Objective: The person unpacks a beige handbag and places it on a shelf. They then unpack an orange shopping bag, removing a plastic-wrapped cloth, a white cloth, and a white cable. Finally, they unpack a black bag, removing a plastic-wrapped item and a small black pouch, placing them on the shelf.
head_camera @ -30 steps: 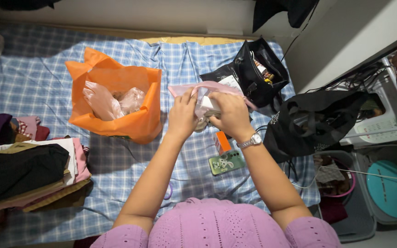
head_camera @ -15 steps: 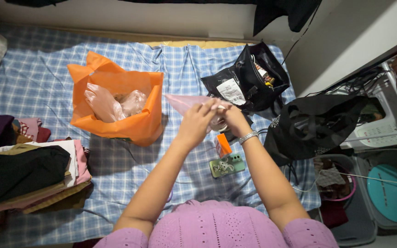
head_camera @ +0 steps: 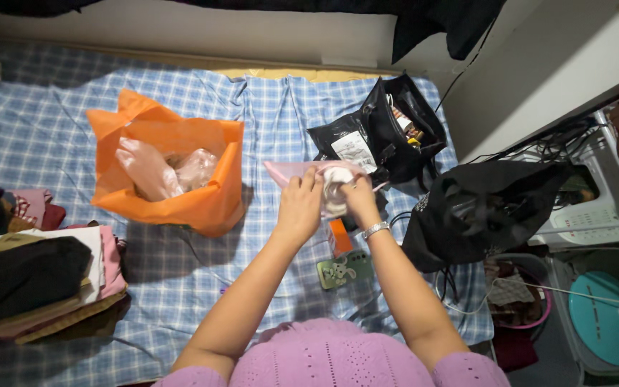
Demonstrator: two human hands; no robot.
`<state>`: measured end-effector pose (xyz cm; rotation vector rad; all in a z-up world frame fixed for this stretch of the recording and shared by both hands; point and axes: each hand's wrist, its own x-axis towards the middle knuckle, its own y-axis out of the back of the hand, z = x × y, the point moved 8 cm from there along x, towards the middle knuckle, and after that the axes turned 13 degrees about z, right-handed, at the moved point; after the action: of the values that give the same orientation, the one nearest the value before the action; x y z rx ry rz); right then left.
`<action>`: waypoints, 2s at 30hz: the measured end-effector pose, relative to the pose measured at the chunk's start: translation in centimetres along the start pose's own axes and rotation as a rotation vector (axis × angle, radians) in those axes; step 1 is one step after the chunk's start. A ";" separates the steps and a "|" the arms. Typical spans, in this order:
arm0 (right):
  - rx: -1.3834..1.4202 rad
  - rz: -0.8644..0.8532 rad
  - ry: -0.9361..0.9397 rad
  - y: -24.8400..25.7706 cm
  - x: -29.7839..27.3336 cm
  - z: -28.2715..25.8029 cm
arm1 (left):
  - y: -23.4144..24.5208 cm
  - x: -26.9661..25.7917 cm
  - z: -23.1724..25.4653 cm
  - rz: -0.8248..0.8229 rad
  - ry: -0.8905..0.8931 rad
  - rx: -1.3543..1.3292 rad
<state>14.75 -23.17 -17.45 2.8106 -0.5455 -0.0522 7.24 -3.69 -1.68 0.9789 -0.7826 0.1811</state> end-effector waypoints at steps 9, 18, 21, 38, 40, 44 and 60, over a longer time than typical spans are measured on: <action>-0.526 -0.483 0.482 -4.1 4.7 3.1 | -1.7 3.6 4.9 0.062 -0.082 -0.208; -0.355 -0.464 -0.071 -0.3 13.4 6.2 | -9.7 2.0 1.2 -0.149 0.036 -0.050; -0.402 -0.502 -0.029 -1.5 14.9 8.5 | -12.9 1.5 -0.2 -0.169 0.126 -0.033; -0.118 -0.348 -0.239 7.8 26.0 6.0 | -16.6 9.8 -3.1 0.083 0.605 -0.407; -0.189 -0.122 -0.049 10.6 29.6 6.3 | -16.4 10.4 -3.0 0.059 0.645 -0.425; -0.511 0.133 0.238 12.4 33.1 7.5 | -17.9 10.5 -3.4 0.035 0.548 -0.305; -0.999 0.009 0.105 8.0 39.0 10.5 | -22.7 10.4 -7.9 -0.033 0.685 -0.301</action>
<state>47.15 -47.60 -24.65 1.8247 -0.3570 -0.1320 29.46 -12.36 -12.55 0.5808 -0.1544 0.3369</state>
